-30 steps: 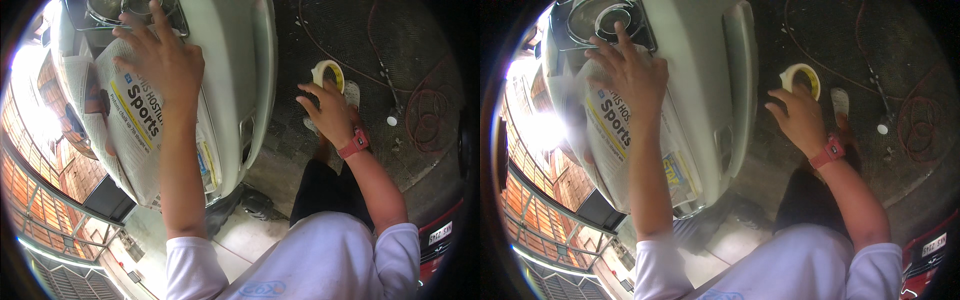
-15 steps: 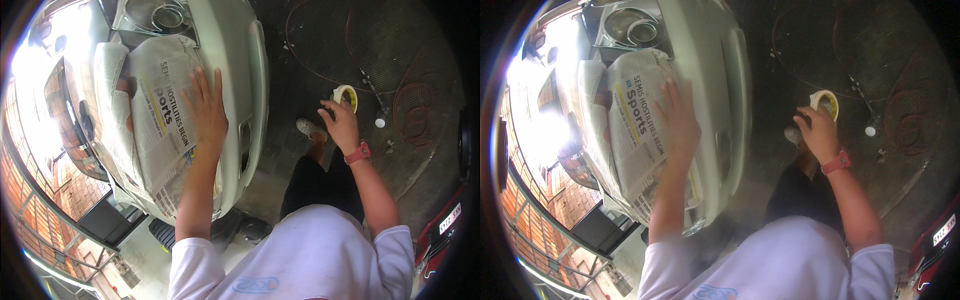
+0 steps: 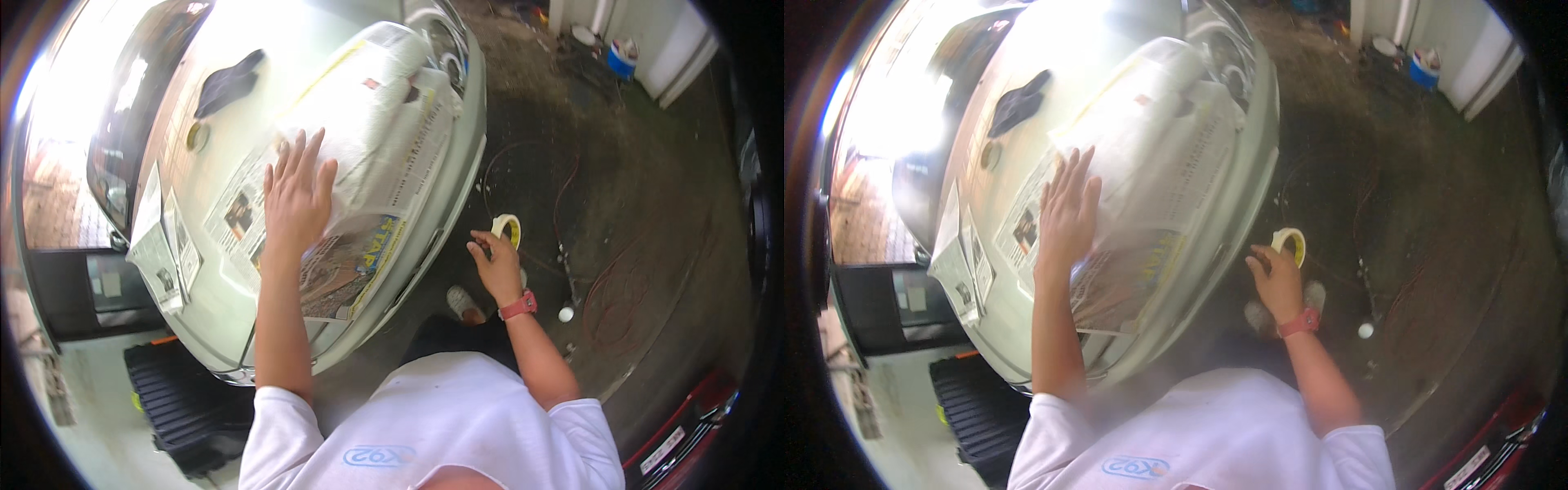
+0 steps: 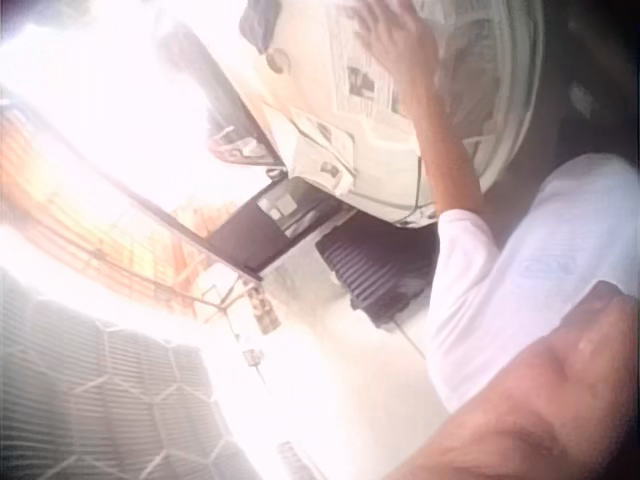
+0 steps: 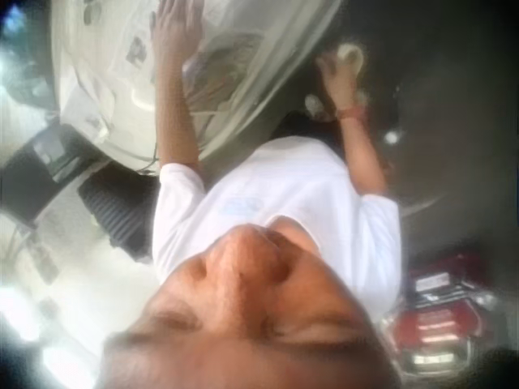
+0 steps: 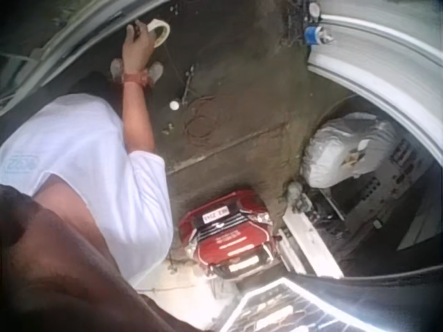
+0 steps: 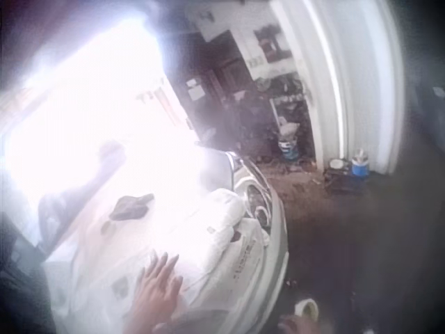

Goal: The person tapes newspaper sheets onto the hood of a silver car in a garage. They unfold newspaper pages, position them over the hood surface, and secure them with masking tape, progressively covering the hood area.

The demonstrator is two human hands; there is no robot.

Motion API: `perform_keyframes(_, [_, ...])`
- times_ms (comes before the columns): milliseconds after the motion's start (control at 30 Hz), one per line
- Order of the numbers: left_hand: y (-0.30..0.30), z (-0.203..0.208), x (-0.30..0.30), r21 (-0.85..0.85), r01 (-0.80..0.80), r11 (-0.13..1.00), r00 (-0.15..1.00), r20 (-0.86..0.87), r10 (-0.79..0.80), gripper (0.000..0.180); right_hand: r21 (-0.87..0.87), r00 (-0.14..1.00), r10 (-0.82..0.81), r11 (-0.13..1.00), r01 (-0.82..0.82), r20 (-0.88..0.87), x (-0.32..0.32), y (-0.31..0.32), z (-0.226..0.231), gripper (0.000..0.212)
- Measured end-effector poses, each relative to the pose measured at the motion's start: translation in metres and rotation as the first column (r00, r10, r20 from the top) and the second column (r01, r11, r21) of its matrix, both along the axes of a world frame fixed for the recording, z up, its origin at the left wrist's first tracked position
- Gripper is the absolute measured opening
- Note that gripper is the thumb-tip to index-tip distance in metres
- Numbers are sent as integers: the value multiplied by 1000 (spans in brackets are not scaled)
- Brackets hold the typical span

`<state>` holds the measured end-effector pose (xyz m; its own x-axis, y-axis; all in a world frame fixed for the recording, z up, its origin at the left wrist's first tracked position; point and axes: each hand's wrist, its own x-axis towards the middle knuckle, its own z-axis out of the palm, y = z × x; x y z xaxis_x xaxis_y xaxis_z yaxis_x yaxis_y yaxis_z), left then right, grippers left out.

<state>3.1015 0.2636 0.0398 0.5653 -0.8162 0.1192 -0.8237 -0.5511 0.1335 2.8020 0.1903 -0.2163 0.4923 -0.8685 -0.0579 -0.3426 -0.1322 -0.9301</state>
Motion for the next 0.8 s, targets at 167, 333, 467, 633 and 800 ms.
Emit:
perform_keyframes(167, [21,-18,84,158,-166,973,983,108,150,68,-42,995,70,996,-73,-73,1,21,18,32])
perform_keyframes(333, [40,-22,147,179,-327,928,934,211,288,71,83,988,128,989,-122,-81,-3,17,20,32])
perform_keyframes(467, [27,-16,163,209,-448,869,884,252,394,80,134,950,220,958,-253,223,20,-20,48,73])
perform_keyframes(633, [-23,-8,57,-433,-167,886,986,-93,140,63,273,785,343,803,-530,516,33,-86,129,86])
perform_keyframes(800, [-62,-20,-80,-420,-156,894,615,-749,-245,27,168,613,562,646,-744,555,59,-140,178,99])
